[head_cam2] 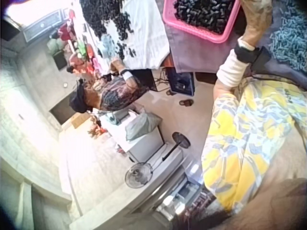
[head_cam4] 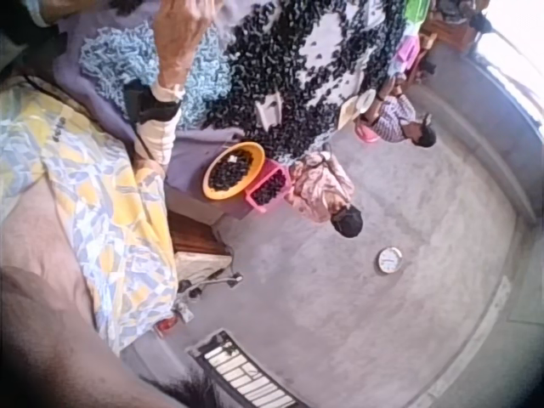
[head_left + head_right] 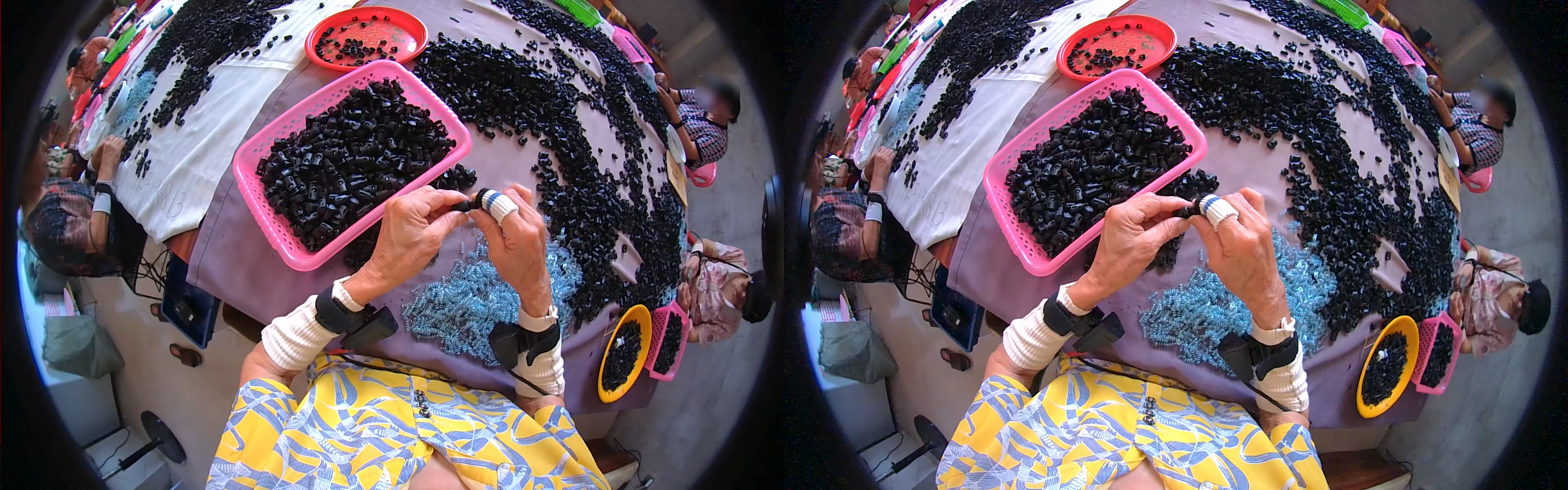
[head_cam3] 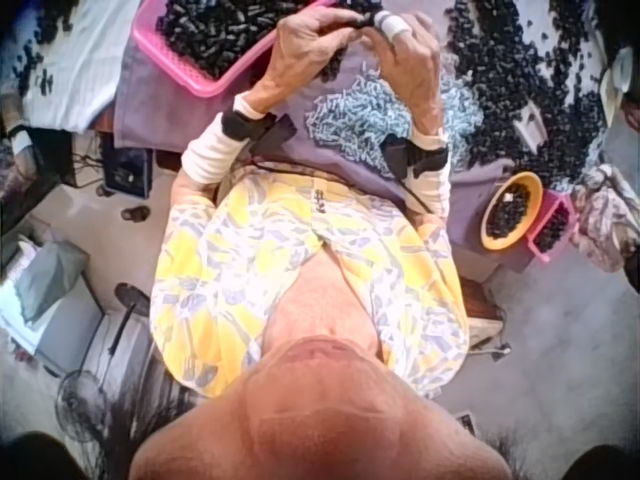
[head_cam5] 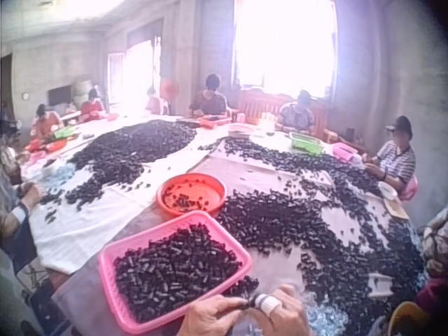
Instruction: Manually assembling small black plastic components by hand at a workstation.
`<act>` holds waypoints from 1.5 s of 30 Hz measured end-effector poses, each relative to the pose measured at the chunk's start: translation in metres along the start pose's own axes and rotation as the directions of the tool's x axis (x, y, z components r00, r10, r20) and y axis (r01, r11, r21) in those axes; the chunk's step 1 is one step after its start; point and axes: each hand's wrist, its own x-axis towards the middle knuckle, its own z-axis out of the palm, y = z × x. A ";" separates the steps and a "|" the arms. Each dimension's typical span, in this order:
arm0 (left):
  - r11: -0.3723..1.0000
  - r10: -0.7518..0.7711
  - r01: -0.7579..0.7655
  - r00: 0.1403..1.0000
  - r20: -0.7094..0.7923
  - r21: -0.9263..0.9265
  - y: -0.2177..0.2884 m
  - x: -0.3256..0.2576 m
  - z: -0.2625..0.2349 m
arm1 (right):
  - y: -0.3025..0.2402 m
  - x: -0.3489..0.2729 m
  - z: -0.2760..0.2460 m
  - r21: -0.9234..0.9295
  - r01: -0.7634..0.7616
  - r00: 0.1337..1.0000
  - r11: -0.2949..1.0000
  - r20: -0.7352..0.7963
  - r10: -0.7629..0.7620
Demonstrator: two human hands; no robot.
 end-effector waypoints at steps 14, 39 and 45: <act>0.998 -0.004 0.004 1.000 0.008 -0.055 0.002 -0.001 0.001 | -0.003 -0.003 0.003 -0.036 -0.059 0.998 0.998 -0.031 0.058; 0.993 0.111 -0.109 0.993 -0.048 0.033 -0.005 0.001 0.005 | -0.001 -0.005 -0.002 -0.070 -0.005 0.981 0.998 0.194 0.018; 0.941 0.287 -0.271 0.956 -0.056 0.204 -0.009 0.003 0.007 | 0.001 -0.004 -0.003 -0.052 -0.015 0.976 0.999 0.217 0.026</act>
